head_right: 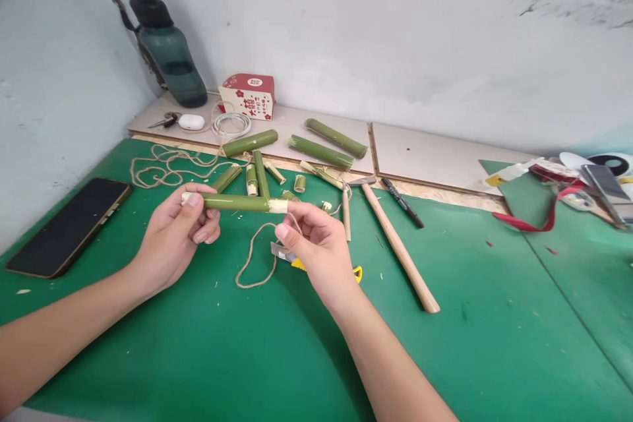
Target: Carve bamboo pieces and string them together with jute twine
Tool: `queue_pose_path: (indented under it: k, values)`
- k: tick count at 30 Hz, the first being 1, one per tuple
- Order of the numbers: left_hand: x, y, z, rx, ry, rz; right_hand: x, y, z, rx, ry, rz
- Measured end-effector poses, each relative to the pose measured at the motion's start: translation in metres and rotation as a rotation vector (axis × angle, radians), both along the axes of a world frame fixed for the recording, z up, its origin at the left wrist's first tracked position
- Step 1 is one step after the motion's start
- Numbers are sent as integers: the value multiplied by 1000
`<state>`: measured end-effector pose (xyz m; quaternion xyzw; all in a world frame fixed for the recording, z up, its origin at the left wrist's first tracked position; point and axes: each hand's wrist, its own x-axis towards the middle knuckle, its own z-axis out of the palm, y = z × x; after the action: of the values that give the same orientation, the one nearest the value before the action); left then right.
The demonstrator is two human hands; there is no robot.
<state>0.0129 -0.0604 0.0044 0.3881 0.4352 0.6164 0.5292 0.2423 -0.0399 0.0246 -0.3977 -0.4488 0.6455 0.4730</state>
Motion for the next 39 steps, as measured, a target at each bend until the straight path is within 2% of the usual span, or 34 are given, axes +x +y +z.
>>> queue_pose_path:
  k: [7,11,14,16,20,22,25,30,35,39]
  values:
    - [0,-6,1,182,93,14,4,1,1,-29,49,57]
    - [1,-12,1,223,152,-13,3,1,-2,-80,98,-12]
    - [4,-24,0,253,246,-130,3,2,-5,-143,130,-61]
    - [5,-31,1,231,240,-255,4,3,-6,-146,119,-73]
    - [6,-32,7,103,100,-535,7,4,-7,-25,35,-144]
    - [5,-27,10,12,87,-585,9,3,-6,86,-22,-176]
    - [3,-21,12,-40,249,-570,9,0,-3,317,-107,-160]
    - [1,-22,10,178,673,-514,2,-10,4,655,-247,41]
    - [-1,-21,10,508,1108,-350,0,-13,5,736,-317,43]
    - [-2,-17,12,590,1287,-217,-2,-14,2,817,-438,32]
